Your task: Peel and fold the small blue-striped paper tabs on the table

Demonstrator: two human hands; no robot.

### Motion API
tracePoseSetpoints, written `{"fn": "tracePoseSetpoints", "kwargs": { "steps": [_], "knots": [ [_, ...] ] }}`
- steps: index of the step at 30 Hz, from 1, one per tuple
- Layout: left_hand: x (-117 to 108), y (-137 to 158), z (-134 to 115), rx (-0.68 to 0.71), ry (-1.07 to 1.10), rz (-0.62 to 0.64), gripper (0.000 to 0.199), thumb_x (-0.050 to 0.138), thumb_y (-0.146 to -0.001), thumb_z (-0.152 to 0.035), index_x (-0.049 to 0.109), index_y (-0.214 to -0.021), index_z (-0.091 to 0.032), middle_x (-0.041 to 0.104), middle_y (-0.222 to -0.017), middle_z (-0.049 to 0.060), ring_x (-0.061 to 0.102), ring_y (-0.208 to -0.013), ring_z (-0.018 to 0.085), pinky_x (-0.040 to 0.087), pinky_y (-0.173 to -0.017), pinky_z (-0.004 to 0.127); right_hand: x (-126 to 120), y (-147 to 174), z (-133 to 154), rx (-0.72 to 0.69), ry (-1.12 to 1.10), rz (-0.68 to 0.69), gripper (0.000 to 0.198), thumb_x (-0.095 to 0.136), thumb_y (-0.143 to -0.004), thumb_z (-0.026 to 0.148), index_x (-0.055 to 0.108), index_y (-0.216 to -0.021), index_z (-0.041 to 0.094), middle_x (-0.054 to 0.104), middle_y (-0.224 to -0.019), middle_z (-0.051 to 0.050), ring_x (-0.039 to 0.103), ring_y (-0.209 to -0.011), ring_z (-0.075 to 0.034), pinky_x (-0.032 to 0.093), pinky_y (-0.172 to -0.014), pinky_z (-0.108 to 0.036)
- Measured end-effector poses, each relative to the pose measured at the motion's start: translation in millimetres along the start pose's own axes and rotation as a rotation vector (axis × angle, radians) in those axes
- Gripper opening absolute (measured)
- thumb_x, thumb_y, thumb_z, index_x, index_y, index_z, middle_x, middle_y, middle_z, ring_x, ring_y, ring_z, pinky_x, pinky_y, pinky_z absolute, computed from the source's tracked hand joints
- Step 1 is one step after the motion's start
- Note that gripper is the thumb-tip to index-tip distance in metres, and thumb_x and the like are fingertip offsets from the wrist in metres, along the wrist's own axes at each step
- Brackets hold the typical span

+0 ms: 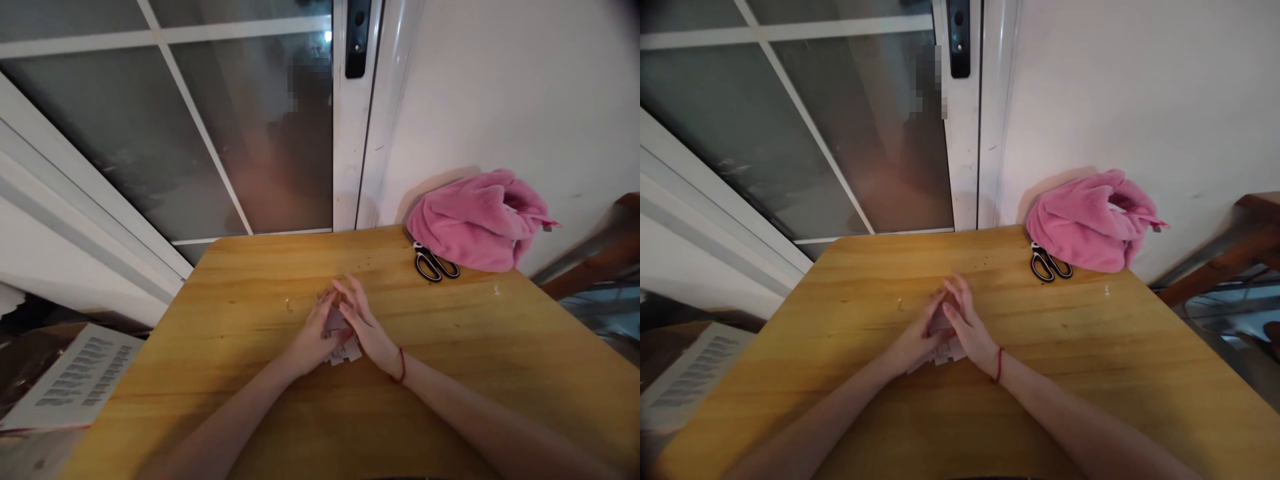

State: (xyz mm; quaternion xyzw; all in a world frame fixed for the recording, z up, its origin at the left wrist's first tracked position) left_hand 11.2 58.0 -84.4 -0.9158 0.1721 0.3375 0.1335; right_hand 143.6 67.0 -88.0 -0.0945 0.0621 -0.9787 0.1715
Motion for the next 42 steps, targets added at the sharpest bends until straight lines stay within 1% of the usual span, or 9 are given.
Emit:
{"fn": "tracePoseSetpoints", "kwargs": {
  "steps": [4,8,13,18,24,28,34,39,42],
  "knots": [
    [-17.1,2.9,-1.2,0.056,-0.168,0.016,0.079,0.054,-0.076,-0.052,0.015,-0.139,-0.025,0.017,-0.148,0.009,0.008,-0.137,0.028,0.017,-0.109,0.049,-11.3,-5.0,-1.3,0.017,-0.031,-0.242,0.047,0.045,-0.086,0.041,0.028,-0.129,0.033,0.043,-0.133,-0.002,0.032,-0.129,-0.014,0.020,-0.110,-0.036],
    [-6.3,5.4,1.5,0.153,-0.314,0.194,0.105,0.063,-0.060,-0.063,0.010,-0.141,-0.021,0.015,-0.148,0.015,0.009,-0.135,0.034,0.017,-0.108,0.053,-6.0,-4.1,-1.2,0.086,0.005,-0.111,0.047,0.043,-0.086,0.043,0.031,-0.129,0.030,0.046,-0.130,-0.004,0.039,-0.124,-0.016,0.027,-0.107,-0.037],
    [6.8,1.7,-1.5,0.200,-0.363,0.066,0.066,0.048,-0.082,-0.047,0.022,-0.136,-0.019,0.030,-0.141,0.015,0.020,-0.134,0.027,0.024,-0.107,0.049,-4.2,-4.9,-6.9,0.093,-0.058,-0.081,0.052,0.046,-0.085,0.043,0.026,-0.132,0.031,0.049,-0.127,-0.004,0.042,-0.121,-0.016,0.026,-0.107,-0.038],
    [-17.4,1.9,-7.8,0.098,-0.271,0.094,0.057,0.044,-0.085,-0.045,0.025,-0.135,-0.024,0.041,-0.135,0.010,0.037,-0.125,0.025,0.032,-0.102,0.045,-13.9,-9.9,-14.2,0.036,-0.200,-0.258,0.034,0.045,-0.085,0.044,0.039,-0.115,0.029,0.059,-0.108,-0.004,0.054,-0.108,-0.017,0.038,-0.099,-0.041],
    [-35.1,5.5,10.0,0.119,-0.226,0.451,0.113,0.070,-0.054,-0.059,0.010,-0.142,-0.023,0.011,-0.149,0.011,0.007,-0.136,0.033,0.015,-0.108,0.049,-14.2,-7.5,-9.6,0.012,-0.027,-0.266,0.030,0.045,-0.085,0.044,0.044,-0.107,0.025,0.057,-0.109,-0.005,0.053,-0.108,-0.017,0.036,-0.100,-0.039],
    [-36.0,1.5,15.6,0.129,-0.170,0.462,0.095,0.068,-0.063,-0.053,0.018,-0.140,-0.029,0.011,-0.149,0.008,0.008,-0.136,0.028,0.017,-0.108,0.048,-10.5,-5.9,-10.4,0.061,-0.038,-0.149,0.030,0.045,-0.086,0.043,0.043,-0.110,0.026,0.057,-0.113,-0.006,0.051,-0.110,-0.017,0.035,-0.100,-0.039],
    [-30.8,-4.6,8.1,0.135,-0.217,0.161,0.054,0.057,-0.079,-0.043,0.040,-0.129,-0.031,0.043,-0.134,0.003,0.036,-0.125,0.021,0.028,-0.104,0.041,-11.9,-7.4,-16.1,0.116,-0.240,-0.089,0.036,0.051,-0.082,0.039,0.037,-0.115,0.030,0.056,-0.120,-0.002,0.050,-0.113,-0.017,0.034,-0.102,-0.040],
    [-36.9,-1.7,8.9,0.080,-0.226,0.270,0.067,0.057,-0.075,-0.050,0.033,-0.134,-0.029,0.034,-0.141,0.005,0.029,-0.129,0.025,0.026,-0.105,0.043,-20.1,-8.6,-14.9,0.066,-0.215,-0.253,0.030,0.052,-0.082,0.040,0.040,-0.107,0.029,0.059,-0.110,-0.002,0.050,-0.113,-0.017,0.031,-0.104,-0.041],
    [-38.8,-1.3,8.2,0.094,-0.207,0.275,0.055,0.051,-0.082,-0.042,0.034,-0.133,-0.030,0.035,-0.141,0.004,0.030,-0.129,0.022,0.026,-0.105,0.041,-16.2,-6.4,-12.9,0.073,-0.177,-0.177,0.031,0.050,-0.083,0.041,0.040,-0.110,0.029,0.057,-0.114,-0.003,0.050,-0.113,-0.017,0.032,-0.103,-0.041]
  ]
}}
Point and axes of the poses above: each hand's wrist, its own y-axis away from the middle knuckle, its own x-axis out of the palm, z = x × y, the point moved 2 cm from there along -y, towards the middle knuckle
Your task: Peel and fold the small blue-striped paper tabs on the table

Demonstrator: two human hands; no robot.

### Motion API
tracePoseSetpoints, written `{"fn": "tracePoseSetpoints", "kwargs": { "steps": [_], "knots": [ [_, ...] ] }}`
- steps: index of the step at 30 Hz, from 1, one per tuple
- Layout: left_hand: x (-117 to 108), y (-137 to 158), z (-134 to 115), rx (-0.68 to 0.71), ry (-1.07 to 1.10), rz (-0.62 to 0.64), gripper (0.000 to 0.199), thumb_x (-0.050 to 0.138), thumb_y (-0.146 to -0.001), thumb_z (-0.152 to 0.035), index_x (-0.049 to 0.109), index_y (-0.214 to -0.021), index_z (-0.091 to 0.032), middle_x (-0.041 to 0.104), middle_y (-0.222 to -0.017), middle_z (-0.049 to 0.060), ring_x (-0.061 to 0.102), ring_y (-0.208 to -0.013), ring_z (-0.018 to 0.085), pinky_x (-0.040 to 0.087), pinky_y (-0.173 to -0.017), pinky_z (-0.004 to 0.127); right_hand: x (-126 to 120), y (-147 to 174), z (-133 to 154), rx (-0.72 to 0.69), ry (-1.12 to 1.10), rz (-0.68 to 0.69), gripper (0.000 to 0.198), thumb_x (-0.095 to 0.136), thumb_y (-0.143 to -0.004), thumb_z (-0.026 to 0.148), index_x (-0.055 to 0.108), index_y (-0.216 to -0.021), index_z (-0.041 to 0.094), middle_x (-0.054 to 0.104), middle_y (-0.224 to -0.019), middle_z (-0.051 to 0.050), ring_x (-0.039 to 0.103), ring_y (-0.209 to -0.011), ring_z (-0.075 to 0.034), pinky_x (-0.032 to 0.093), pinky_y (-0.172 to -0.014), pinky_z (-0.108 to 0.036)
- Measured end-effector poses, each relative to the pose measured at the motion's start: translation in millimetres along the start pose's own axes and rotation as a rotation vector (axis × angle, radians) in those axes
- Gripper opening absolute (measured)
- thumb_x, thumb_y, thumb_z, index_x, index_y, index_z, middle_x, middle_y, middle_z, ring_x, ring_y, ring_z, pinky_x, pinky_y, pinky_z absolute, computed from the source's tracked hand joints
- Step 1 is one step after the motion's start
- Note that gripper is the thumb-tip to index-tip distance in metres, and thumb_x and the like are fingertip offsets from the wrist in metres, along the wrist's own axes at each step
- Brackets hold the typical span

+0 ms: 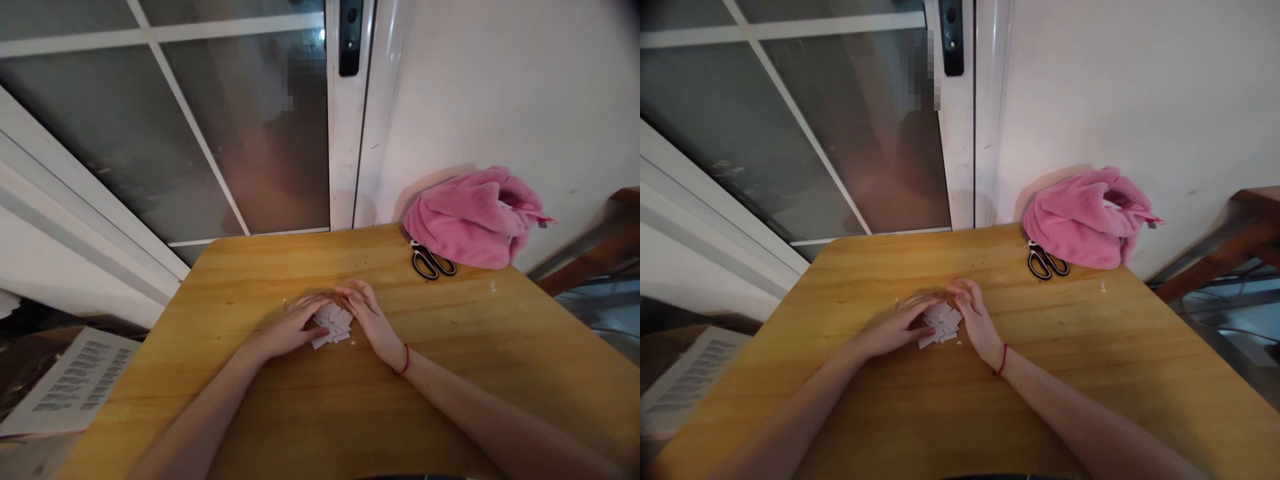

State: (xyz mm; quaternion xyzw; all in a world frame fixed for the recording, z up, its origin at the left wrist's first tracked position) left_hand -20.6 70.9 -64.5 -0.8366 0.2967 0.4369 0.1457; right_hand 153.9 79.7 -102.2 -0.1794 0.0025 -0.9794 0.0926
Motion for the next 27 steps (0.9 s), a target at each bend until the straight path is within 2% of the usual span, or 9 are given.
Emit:
{"fn": "tracePoseSetpoints", "kwargs": {
  "steps": [5,8,9,12,16,19,22,25,27],
  "knots": [
    [8.8,-5.0,-1.9,0.013,-0.017,-0.135,0.046,0.052,-0.084,-0.032,0.040,-0.128,-0.029,0.045,-0.132,0.004,0.038,-0.123,0.021,0.030,-0.103,0.041,8.3,5.4,1.8,0.019,0.070,0.132,0.034,0.050,-0.083,0.040,0.043,-0.115,0.029,0.053,-0.121,-0.003,0.049,-0.113,-0.016,0.034,-0.101,-0.037],
    [7.9,-4.1,1.2,0.005,0.070,-0.127,0.041,0.046,-0.087,-0.033,0.041,-0.127,-0.029,0.046,-0.131,0.004,0.040,-0.121,0.020,0.031,-0.102,0.040,4.7,4.3,1.2,0.014,0.070,0.069,0.030,0.049,-0.083,0.040,0.044,-0.111,0.030,0.055,-0.119,-0.003,0.050,-0.111,-0.016,0.036,-0.099,-0.037],
    [5.6,-2.8,3.4,-0.025,0.107,-0.110,0.043,0.047,-0.086,-0.036,0.040,-0.128,-0.030,0.045,-0.132,0.004,0.041,-0.121,0.020,0.033,-0.101,0.040,2.8,3.7,0.8,0.003,0.075,0.032,0.028,0.049,-0.084,0.040,0.044,-0.110,0.030,0.056,-0.118,-0.002,0.050,-0.112,-0.017,0.034,-0.100,-0.038],
    [-1.0,1.3,7.4,-0.041,0.144,0.024,0.077,0.066,-0.071,-0.043,0.026,-0.136,-0.031,0.032,-0.142,0.005,0.033,-0.128,0.023,0.030,-0.104,0.041,1.7,3.5,-0.4,-0.020,0.064,0.020,0.027,0.048,-0.085,0.040,0.042,-0.109,0.029,0.057,-0.116,-0.003,0.049,-0.114,-0.017,0.031,-0.103,-0.039],
    [-5.6,0.8,6.0,0.009,0.091,0.003,0.058,0.061,-0.076,-0.037,0.038,-0.130,-0.034,0.040,-0.138,0.002,0.033,-0.127,0.022,0.027,-0.105,0.043,9.2,5.7,-1.2,0.044,-0.043,0.190,0.029,0.048,-0.085,0.040,0.041,-0.111,0.030,0.056,-0.118,-0.004,0.050,-0.112,-0.017,0.036,-0.100,-0.040],
    [-6.4,-0.8,5.8,0.004,0.088,-0.043,0.051,0.060,-0.078,-0.036,0.042,-0.126,-0.036,0.047,-0.130,0.001,0.040,-0.122,0.022,0.030,-0.102,0.042,7.5,4.0,0.4,0.037,-0.059,0.164,0.027,0.048,-0.085,0.038,0.042,-0.110,0.030,0.056,-0.119,-0.003,0.049,-0.114,-0.017,0.034,-0.102,-0.040],
    [-7.2,-0.3,8.8,-0.027,0.185,-0.010,0.045,0.049,-0.085,-0.037,0.039,-0.128,-0.036,0.043,-0.134,0.000,0.040,-0.122,0.019,0.031,-0.102,0.039,0.7,0.1,2.3,-0.006,-0.041,0.083,0.024,0.050,-0.085,0.037,0.045,-0.107,0.029,0.056,-0.118,-0.002,0.047,-0.116,-0.016,0.029,-0.105,-0.040],
    [-5.3,0.4,11.2,-0.106,0.230,-0.050,0.039,0.033,-0.091,-0.039,0.036,-0.129,-0.033,0.044,-0.132,0.001,0.042,-0.119,0.017,0.033,-0.100,0.036,-0.3,-1.5,2.8,0.026,-0.055,0.149,0.025,0.052,-0.083,0.036,0.046,-0.107,0.029,0.055,-0.119,-0.002,0.047,-0.116,-0.016,0.031,-0.104,-0.040],
    [0.2,0.5,9.3,-0.154,0.118,-0.153,0.045,0.038,-0.087,-0.047,0.039,-0.127,-0.027,0.047,-0.125,0.005,0.042,-0.116,0.020,0.034,-0.099,0.038,2.2,-0.9,3.8,0.058,-0.068,0.220,0.027,0.054,-0.082,0.035,0.047,-0.108,0.029,0.054,-0.120,-0.003,0.047,-0.116,-0.016,0.031,-0.104,-0.040]
  ]
}}
Point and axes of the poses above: each hand's wrist, its own y-axis away from the middle knuckle, its own x-axis out of the palm, z = x × y, the point moved 2 cm from there along -y, towards the middle knuckle
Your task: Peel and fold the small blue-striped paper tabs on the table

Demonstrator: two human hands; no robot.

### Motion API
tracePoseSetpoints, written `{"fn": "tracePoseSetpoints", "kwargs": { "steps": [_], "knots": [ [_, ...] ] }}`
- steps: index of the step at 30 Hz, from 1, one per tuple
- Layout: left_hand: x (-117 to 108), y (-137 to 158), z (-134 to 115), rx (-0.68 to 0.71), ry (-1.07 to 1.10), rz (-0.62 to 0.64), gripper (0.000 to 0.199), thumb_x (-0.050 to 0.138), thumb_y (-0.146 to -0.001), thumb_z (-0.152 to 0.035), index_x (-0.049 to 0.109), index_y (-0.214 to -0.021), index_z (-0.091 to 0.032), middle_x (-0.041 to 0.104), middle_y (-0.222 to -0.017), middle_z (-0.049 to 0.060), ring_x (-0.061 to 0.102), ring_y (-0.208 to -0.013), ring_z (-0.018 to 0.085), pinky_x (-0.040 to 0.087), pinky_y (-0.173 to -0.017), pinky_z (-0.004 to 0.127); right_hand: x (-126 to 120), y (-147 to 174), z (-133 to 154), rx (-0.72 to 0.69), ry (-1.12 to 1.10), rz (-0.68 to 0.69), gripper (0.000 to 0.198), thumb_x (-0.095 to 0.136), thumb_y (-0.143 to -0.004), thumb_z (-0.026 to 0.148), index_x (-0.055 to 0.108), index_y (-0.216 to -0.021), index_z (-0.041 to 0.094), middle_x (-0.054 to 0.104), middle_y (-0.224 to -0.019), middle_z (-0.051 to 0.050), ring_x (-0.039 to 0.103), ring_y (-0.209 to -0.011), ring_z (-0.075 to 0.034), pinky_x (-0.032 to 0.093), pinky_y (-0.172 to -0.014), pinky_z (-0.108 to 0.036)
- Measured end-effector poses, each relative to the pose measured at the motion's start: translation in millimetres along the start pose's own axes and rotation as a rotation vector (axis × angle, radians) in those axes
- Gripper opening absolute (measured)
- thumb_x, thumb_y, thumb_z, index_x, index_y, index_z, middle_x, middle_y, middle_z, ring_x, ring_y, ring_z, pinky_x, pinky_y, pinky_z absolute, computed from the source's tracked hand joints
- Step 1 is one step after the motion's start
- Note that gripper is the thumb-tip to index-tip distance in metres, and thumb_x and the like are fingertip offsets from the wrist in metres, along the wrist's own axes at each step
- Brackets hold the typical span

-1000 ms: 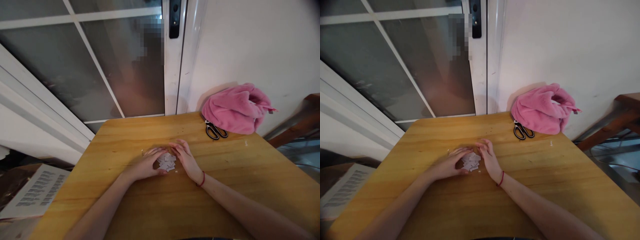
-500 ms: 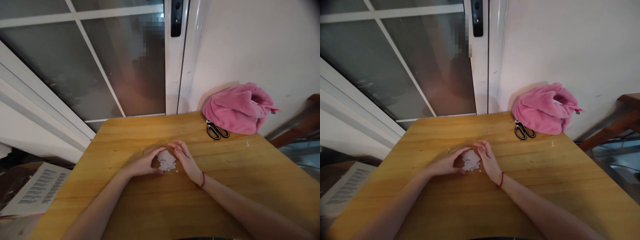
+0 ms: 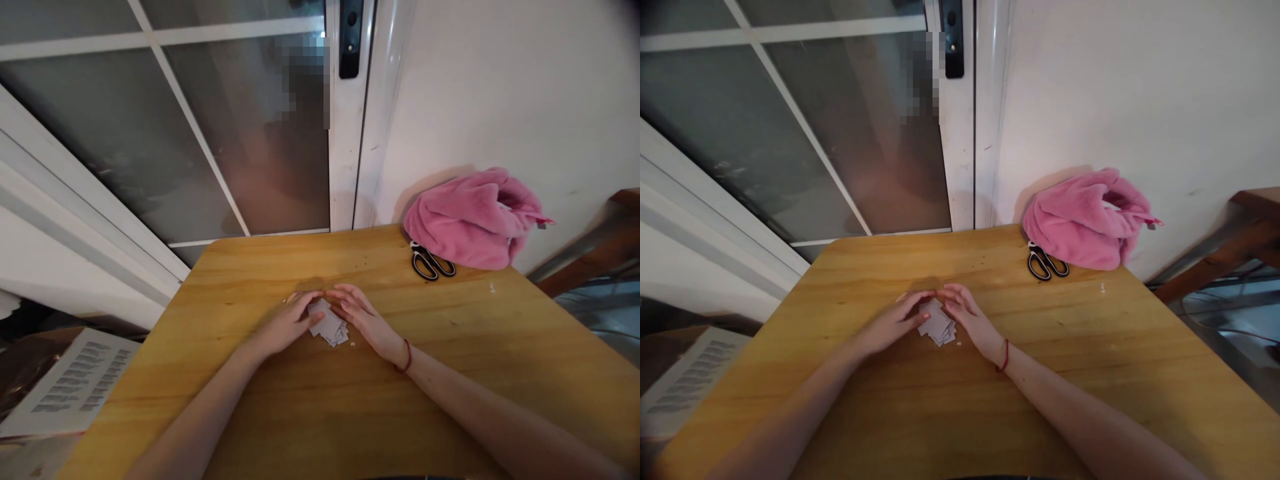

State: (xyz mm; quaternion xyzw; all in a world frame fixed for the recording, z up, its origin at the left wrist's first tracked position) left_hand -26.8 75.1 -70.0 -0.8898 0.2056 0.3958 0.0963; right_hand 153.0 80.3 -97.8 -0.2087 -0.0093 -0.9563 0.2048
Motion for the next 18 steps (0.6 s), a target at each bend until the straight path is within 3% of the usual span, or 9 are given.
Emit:
{"fn": "tracePoseSetpoints", "kwargs": {
  "steps": [3,6,14,18],
  "knots": [
    [14.2,3.5,-5.1,-0.050,-0.233,-0.194,0.062,0.055,-0.074,-0.056,0.043,-0.123,-0.020,0.045,-0.120,0.010,0.039,-0.112,0.028,0.033,-0.096,0.044,1.6,-0.8,2.8,0.010,-0.061,-0.008,0.026,0.053,-0.082,0.034,0.048,-0.107,0.028,0.056,-0.117,-0.003,0.048,-0.115,-0.016,0.033,-0.103,-0.041],
    [27.4,6.5,-8.9,-0.089,-0.319,-0.256,0.064,0.059,-0.070,-0.055,0.045,-0.120,-0.018,0.044,-0.117,0.012,0.039,-0.108,0.030,0.032,-0.094,0.047,-1.5,-3.9,5.3,0.013,-0.125,-0.068,0.021,0.053,-0.082,0.032,0.051,-0.101,0.026,0.058,-0.111,-0.003,0.050,-0.112,-0.018,0.036,-0.100,-0.044],
    [32.7,3.8,-7.0,-0.184,-0.166,-0.179,0.055,0.072,-0.061,-0.037,0.049,-0.106,-0.015,0.046,-0.105,0.009,0.044,-0.101,0.028,0.037,-0.088,0.043,-6.1,-7.8,5.1,0.046,-0.154,-0.084,0.017,0.052,-0.080,0.029,0.055,-0.096,0.024,0.061,-0.101,-0.005,0.054,-0.107,-0.020,0.041,-0.094,-0.044],
    [33.1,3.6,-10.9,-0.147,-0.083,-0.152,0.049,0.070,-0.064,-0.029,0.048,-0.105,-0.016,0.045,-0.108,0.009,0.044,-0.103,0.027,0.037,-0.091,0.043,-5.8,-7.5,4.3,0.047,-0.169,-0.099,0.017,0.053,-0.080,0.027,0.054,-0.096,0.023,0.062,-0.100,-0.004,0.055,-0.103,-0.019,0.042,-0.091,-0.042]
  ]
}}
Point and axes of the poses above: each hand's wrist, its own y-axis away from the middle knuckle, its own x-axis out of the palm, z = x × y, the point moved 2 cm from there along -y, towards the middle knuckle
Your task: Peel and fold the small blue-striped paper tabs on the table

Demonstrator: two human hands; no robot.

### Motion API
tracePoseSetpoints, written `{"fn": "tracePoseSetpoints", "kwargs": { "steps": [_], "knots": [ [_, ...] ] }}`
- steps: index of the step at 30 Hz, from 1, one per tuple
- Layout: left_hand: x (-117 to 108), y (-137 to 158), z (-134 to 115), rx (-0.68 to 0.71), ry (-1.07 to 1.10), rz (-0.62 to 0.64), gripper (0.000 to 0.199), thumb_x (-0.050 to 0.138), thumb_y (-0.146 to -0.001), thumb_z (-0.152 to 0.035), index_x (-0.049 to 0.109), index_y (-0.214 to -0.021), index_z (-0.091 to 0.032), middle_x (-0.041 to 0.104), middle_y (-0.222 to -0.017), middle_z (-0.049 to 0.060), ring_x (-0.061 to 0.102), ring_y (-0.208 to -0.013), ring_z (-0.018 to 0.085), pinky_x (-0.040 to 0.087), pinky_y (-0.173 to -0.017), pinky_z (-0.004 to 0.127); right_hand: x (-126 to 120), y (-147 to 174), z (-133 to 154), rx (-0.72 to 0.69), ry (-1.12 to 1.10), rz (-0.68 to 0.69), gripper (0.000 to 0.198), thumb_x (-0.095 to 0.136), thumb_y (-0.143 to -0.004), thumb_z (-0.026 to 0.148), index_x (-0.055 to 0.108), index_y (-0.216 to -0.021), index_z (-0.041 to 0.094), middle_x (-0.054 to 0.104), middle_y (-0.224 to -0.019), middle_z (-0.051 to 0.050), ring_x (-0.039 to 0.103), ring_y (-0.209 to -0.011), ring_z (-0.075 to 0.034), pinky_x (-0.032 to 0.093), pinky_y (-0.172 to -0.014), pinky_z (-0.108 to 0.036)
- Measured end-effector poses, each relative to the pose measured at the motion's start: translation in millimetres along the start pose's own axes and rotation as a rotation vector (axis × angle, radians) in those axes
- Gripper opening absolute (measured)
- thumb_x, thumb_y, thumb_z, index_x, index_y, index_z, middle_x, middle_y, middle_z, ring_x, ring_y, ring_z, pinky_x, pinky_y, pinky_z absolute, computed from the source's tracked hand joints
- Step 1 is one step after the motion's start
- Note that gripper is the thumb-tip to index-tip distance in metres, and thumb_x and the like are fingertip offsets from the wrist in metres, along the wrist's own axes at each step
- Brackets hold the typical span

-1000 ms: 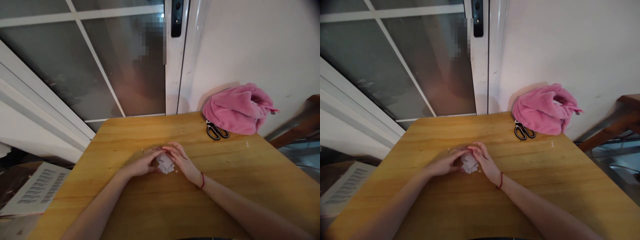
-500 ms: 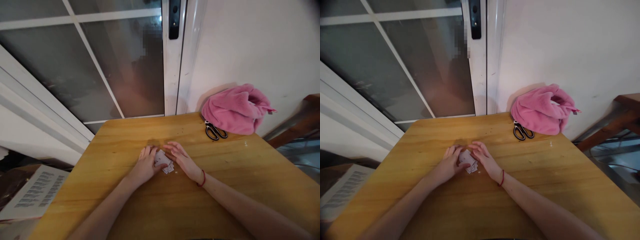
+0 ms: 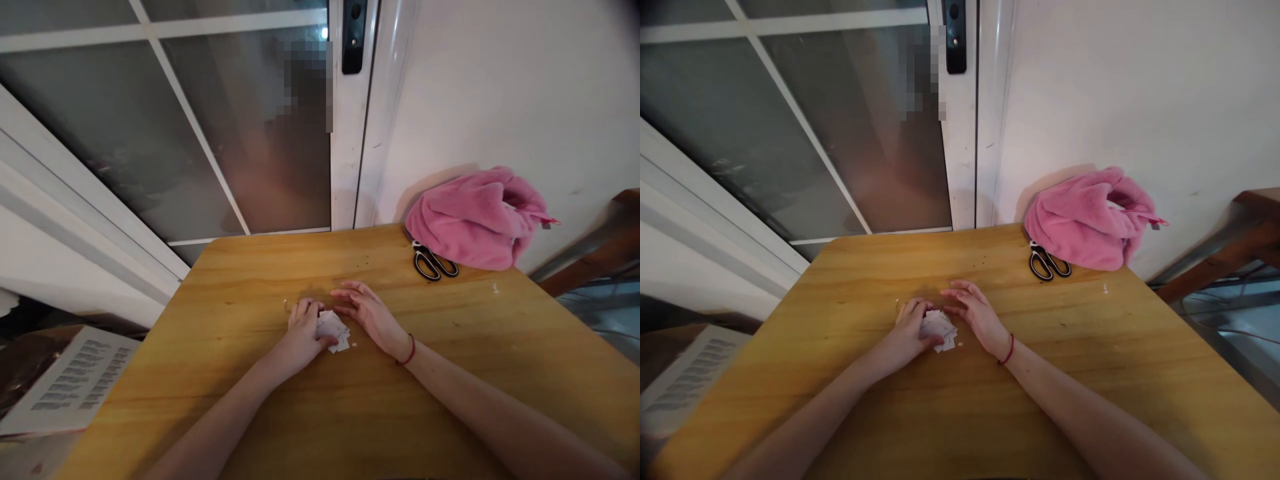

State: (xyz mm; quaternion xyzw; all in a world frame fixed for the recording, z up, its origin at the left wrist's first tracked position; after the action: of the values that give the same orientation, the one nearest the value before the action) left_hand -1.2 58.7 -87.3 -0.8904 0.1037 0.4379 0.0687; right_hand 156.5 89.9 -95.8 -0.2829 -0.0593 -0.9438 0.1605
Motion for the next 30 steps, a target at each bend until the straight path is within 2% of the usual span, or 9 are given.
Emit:
{"fn": "tracePoseSetpoints", "kwargs": {
  "steps": [4,11,16,18,21,23,26,30],
  "knots": [
    [-2.3,2.9,-6.7,0.040,0.103,0.050,0.041,0.066,-0.067,-0.025,0.046,-0.103,-0.020,0.048,-0.107,0.007,0.045,-0.104,0.025,0.038,-0.090,0.041,-0.8,-0.8,-0.7,-0.014,-0.005,-0.005,0.016,0.053,-0.079,0.026,0.055,-0.095,0.023,0.063,-0.097,-0.004,0.056,-0.102,-0.019,0.042,-0.092,-0.043],
    [-5.1,8.1,-14.4,-0.009,0.147,0.137,0.042,0.064,-0.067,-0.026,0.042,-0.102,-0.020,0.048,-0.106,0.007,0.046,-0.100,0.025,0.039,-0.085,0.041,-0.7,-1.2,-0.1,-0.005,-0.034,-0.009,0.016,0.055,-0.078,0.025,0.055,-0.094,0.022,0.064,-0.094,-0.004,0.058,-0.097,-0.019,0.043,-0.088,-0.041],
    [1.6,7.1,-14.9,0.001,0.126,0.048,0.048,0.067,-0.067,-0.033,0.042,-0.107,-0.021,0.046,-0.110,0.006,0.042,-0.104,0.025,0.035,-0.090,0.042,-0.3,-1.7,-0.5,-0.002,-0.067,-0.005,0.017,0.058,-0.076,0.025,0.056,-0.092,0.022,0.065,-0.089,-0.003,0.059,-0.091,-0.019,0.043,-0.088,-0.042],
    [3.9,5.6,-13.7,0.003,0.126,-0.006,0.038,0.061,-0.073,-0.036,0.044,-0.102,-0.021,0.046,-0.106,0.005,0.042,-0.101,0.023,0.035,-0.089,0.040,0.3,-1.7,0.0,0.002,-0.068,-0.008,0.016,0.058,-0.076,0.025,0.056,-0.091,0.022,0.065,-0.088,-0.003,0.059,-0.090,-0.018,0.044,-0.087,-0.041],
    [6.1,4.4,-11.7,0.010,0.123,-0.005,0.025,0.052,-0.080,-0.041,0.045,-0.088,-0.019,0.047,-0.095,0.004,0.044,-0.091,0.021,0.038,-0.082,0.037,0.7,-1.4,1.1,0.006,-0.060,-0.032,0.014,0.058,-0.076,0.023,0.057,-0.090,0.023,0.064,-0.088,-0.002,0.059,-0.090,-0.018,0.045,-0.084,-0.039],
    [6.2,5.1,-11.7,0.028,0.099,0.007,0.033,0.060,-0.073,-0.044,0.046,-0.090,-0.019,0.047,-0.096,0.004,0.044,-0.091,0.022,0.038,-0.082,0.038,0.9,-1.2,1.7,0.007,-0.064,-0.049,0.014,0.058,-0.075,0.023,0.057,-0.089,0.022,0.064,-0.086,-0.002,0.059,-0.088,-0.017,0.045,-0.084,-0.038],
    [5.7,7.6,-13.9,0.087,0.046,0.023,0.056,0.071,-0.061,-0.042,0.046,-0.106,-0.020,0.047,-0.105,0.005,0.041,-0.099,0.025,0.034,-0.087,0.041,1.5,-1.0,1.6,0.012,-0.076,-0.046,0.014,0.058,-0.075,0.023,0.056,-0.089,0.022,0.063,-0.084,-0.001,0.059,-0.084,-0.017,0.045,-0.084,-0.040],
    [6.1,8.8,-14.5,0.088,0.037,0.096,0.051,0.070,-0.063,-0.037,0.049,-0.105,-0.019,0.048,-0.103,0.005,0.041,-0.098,0.025,0.034,-0.086,0.040,1.3,-1.1,0.9,-0.004,-0.065,-0.065,0.015,0.059,-0.074,0.022,0.056,-0.089,0.022,0.063,-0.084,-0.002,0.059,-0.086,-0.016,0.045,-0.083,-0.037]
  ]
}}
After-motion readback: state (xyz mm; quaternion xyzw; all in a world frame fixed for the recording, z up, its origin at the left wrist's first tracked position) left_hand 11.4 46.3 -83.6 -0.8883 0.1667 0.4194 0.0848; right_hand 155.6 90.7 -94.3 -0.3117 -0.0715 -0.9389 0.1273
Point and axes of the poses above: each hand's wrist, its own y-axis away from the middle knuckle, its own x-axis out of the palm, z = x × y, the point moved 2 cm from there along -y, towards the middle knuckle
